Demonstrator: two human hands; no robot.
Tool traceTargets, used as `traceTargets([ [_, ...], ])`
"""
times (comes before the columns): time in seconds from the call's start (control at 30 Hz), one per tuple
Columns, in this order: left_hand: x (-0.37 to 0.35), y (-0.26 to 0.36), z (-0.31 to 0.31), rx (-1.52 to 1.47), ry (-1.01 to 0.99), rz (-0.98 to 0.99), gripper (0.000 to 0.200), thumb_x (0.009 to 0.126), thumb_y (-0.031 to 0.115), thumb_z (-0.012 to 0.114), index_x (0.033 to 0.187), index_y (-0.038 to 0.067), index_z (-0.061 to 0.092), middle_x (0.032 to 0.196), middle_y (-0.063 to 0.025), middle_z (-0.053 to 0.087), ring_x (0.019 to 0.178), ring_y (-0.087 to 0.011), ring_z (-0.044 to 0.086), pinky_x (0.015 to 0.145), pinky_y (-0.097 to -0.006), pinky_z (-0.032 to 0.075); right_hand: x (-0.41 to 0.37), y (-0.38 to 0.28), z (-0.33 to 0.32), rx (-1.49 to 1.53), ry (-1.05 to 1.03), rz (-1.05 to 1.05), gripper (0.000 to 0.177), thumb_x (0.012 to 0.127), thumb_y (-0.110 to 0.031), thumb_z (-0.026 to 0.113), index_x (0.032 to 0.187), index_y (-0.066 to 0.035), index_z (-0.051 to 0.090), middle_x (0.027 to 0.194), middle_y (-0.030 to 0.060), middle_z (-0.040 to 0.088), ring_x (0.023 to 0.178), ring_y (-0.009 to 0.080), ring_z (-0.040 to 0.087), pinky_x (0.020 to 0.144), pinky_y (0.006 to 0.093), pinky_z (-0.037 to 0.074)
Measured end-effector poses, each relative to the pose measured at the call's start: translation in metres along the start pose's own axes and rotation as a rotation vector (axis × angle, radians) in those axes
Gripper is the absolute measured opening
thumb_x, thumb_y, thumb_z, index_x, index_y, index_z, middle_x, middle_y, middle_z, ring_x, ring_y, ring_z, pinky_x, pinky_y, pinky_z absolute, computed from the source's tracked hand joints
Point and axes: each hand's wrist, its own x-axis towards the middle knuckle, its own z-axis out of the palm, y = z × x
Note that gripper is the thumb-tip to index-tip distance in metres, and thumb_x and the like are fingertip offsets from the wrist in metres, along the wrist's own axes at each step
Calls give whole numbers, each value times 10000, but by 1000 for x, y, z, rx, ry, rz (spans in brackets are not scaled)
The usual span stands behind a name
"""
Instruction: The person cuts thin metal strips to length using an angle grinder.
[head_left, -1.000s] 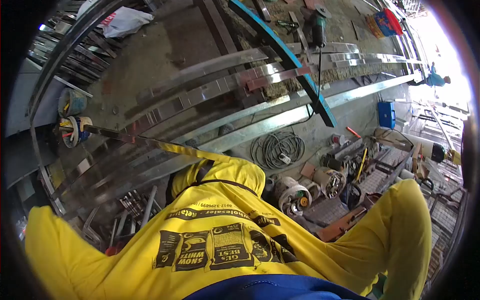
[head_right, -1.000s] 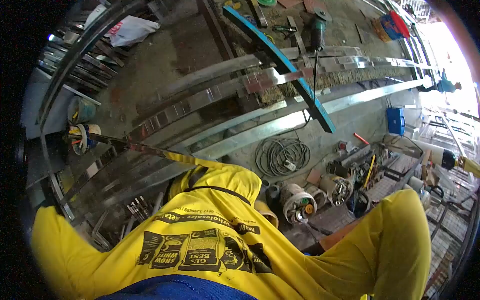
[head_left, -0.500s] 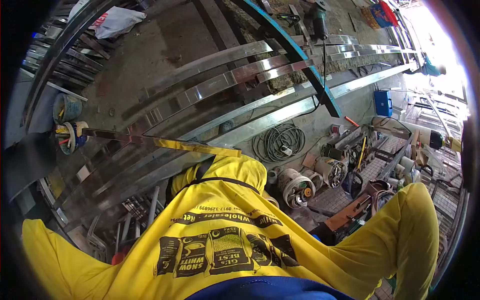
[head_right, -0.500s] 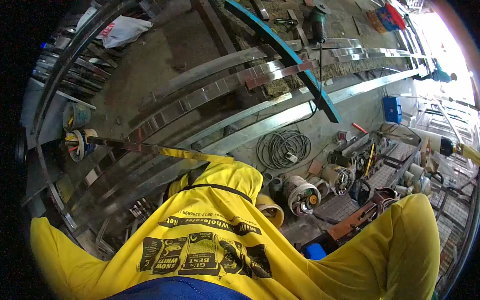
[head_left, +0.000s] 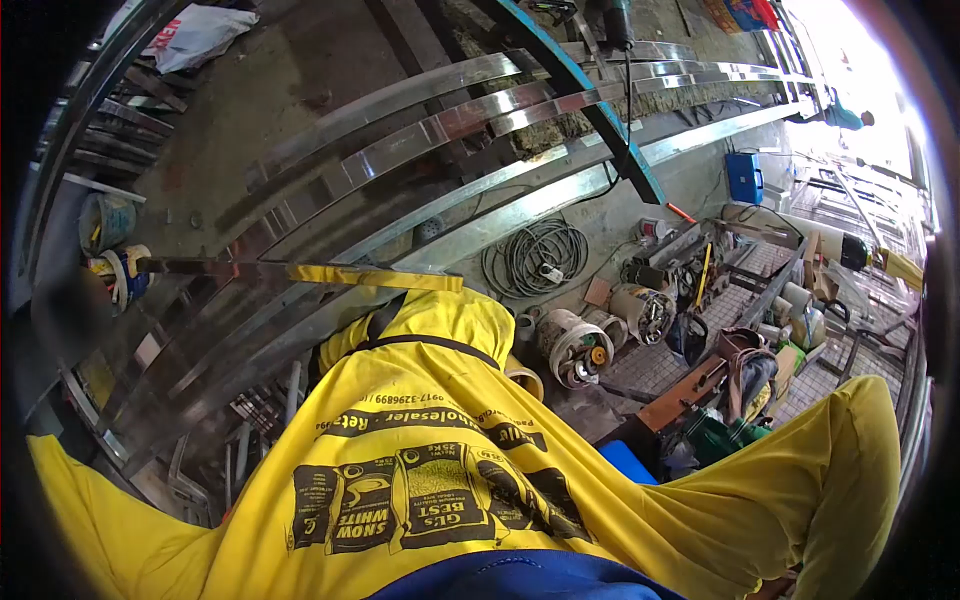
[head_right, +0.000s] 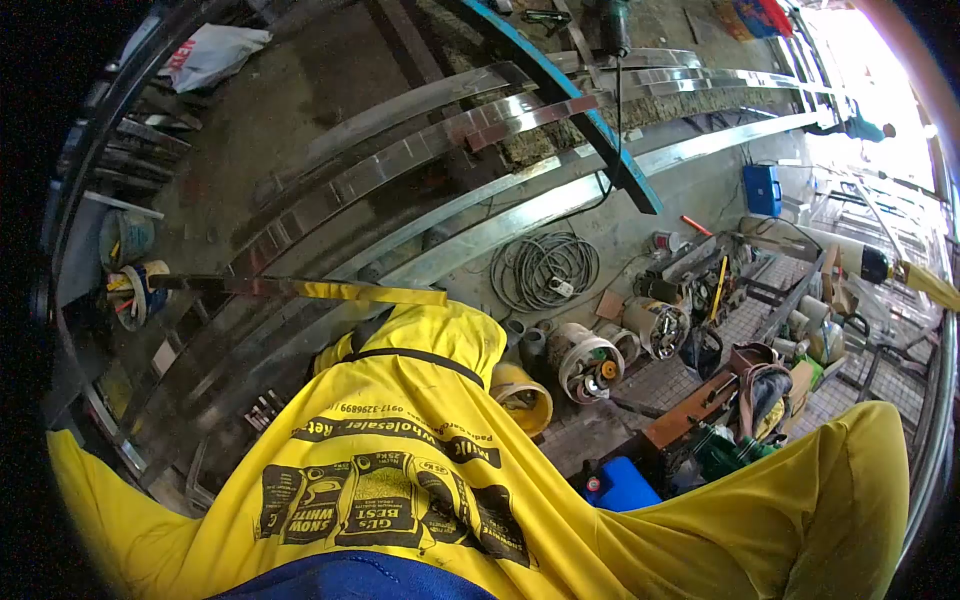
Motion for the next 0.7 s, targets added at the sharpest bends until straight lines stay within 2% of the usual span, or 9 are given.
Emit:
traceTargets([
  [0.43, 22, -1, -12, 43, -17, 66, 283, 971, 287, 685, 1223, 196, 595, 1205, -16, 527, 983, -164, 566, 789, -338, 523, -28, 10, 13, -27, 56, 69, 472, 955, -348, 694, 1348, -103, 603, 1251, 144, 662, 1105, 322, 650, 1030, 456, 459],
  [0.7, 40, 9, -14, 43, -48, 163, 314, 976, 298, 681, 1255, 191, 585, 1248, -30, 512, 1023, -177, 560, 799, -344, 530, -26, -19, 0, -22, 77, -45, 482, 954, -351, 694, 1358, -107, 598, 1277, 147, 652, 1130, 327, 642, 1054, 460, 443],
])
